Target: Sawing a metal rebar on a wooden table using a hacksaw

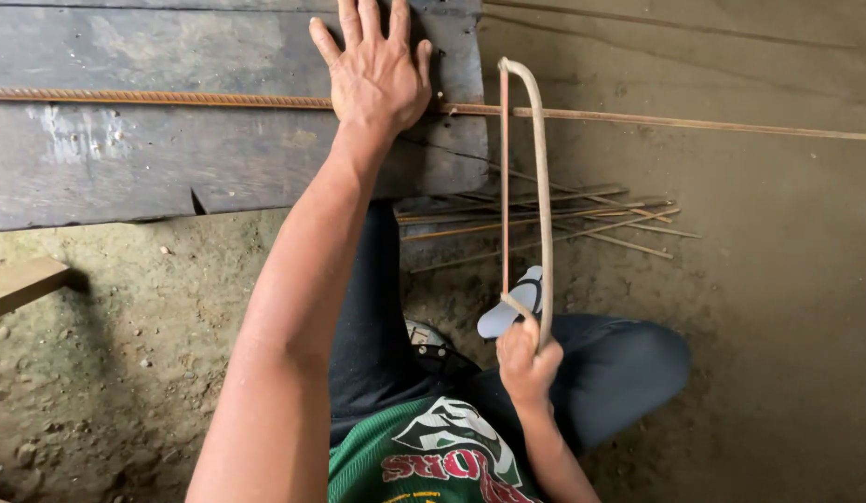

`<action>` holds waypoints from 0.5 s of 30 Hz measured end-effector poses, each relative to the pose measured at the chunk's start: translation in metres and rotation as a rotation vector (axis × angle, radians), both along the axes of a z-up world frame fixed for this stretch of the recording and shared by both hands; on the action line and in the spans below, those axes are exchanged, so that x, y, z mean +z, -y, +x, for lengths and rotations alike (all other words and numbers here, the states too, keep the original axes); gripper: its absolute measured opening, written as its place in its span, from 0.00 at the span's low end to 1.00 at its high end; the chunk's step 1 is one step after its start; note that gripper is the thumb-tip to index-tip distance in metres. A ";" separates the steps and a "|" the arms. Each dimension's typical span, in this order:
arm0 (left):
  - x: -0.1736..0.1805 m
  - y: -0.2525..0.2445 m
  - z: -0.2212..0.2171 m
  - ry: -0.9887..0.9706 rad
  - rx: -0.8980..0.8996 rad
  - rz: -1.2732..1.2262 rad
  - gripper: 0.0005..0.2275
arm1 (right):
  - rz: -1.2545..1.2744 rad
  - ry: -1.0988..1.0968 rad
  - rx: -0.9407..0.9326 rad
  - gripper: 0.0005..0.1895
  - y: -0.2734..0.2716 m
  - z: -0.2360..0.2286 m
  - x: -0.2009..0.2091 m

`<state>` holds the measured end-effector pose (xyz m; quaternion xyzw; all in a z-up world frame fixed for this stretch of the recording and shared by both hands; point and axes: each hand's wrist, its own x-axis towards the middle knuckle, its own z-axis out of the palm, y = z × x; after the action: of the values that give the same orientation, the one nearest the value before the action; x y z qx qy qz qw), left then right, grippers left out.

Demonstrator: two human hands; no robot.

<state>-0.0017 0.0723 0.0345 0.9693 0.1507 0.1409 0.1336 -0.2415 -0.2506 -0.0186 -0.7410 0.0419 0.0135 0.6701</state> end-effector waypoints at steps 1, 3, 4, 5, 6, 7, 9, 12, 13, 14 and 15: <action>0.000 0.001 0.000 -0.007 0.008 0.044 0.25 | 0.134 -0.125 -0.023 0.04 0.008 -0.005 -0.005; 0.001 0.001 0.001 -0.010 0.018 0.095 0.26 | 0.273 -0.247 -0.045 0.19 0.031 0.009 -0.048; 0.001 0.001 0.001 -0.025 0.020 0.090 0.26 | 0.974 -0.350 0.082 0.03 0.046 0.025 -0.086; 0.003 0.003 0.000 -0.040 0.021 0.085 0.26 | 1.675 -0.431 0.222 0.14 0.063 0.040 -0.123; 0.003 0.001 0.000 -0.032 0.012 0.090 0.26 | 1.681 -0.418 0.222 0.14 0.026 0.080 -0.103; 0.003 0.001 0.000 -0.044 0.006 0.051 0.26 | 1.217 -0.366 0.127 0.20 -0.011 0.116 -0.077; 0.003 0.004 -0.001 -0.038 -0.011 0.021 0.26 | 0.764 -0.282 0.031 0.28 -0.069 0.157 -0.017; 0.006 0.000 -0.002 0.035 0.029 0.102 0.24 | -0.271 0.182 -0.106 0.32 -0.113 0.172 0.048; 0.008 -0.002 -0.001 0.028 0.032 0.075 0.23 | -0.127 0.130 -0.113 0.31 -0.113 0.172 0.049; 0.006 0.002 -0.002 0.013 0.031 0.037 0.22 | 0.005 0.071 -0.121 0.30 -0.109 0.170 0.051; 0.005 0.003 -0.003 0.014 0.028 0.028 0.22 | -0.004 0.072 -0.124 0.30 -0.059 0.178 -0.008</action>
<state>-0.0051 0.0696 0.0398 0.9679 0.1612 0.1515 0.1190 -0.0634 -0.1911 -0.0262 -0.7382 0.0634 -0.0548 0.6693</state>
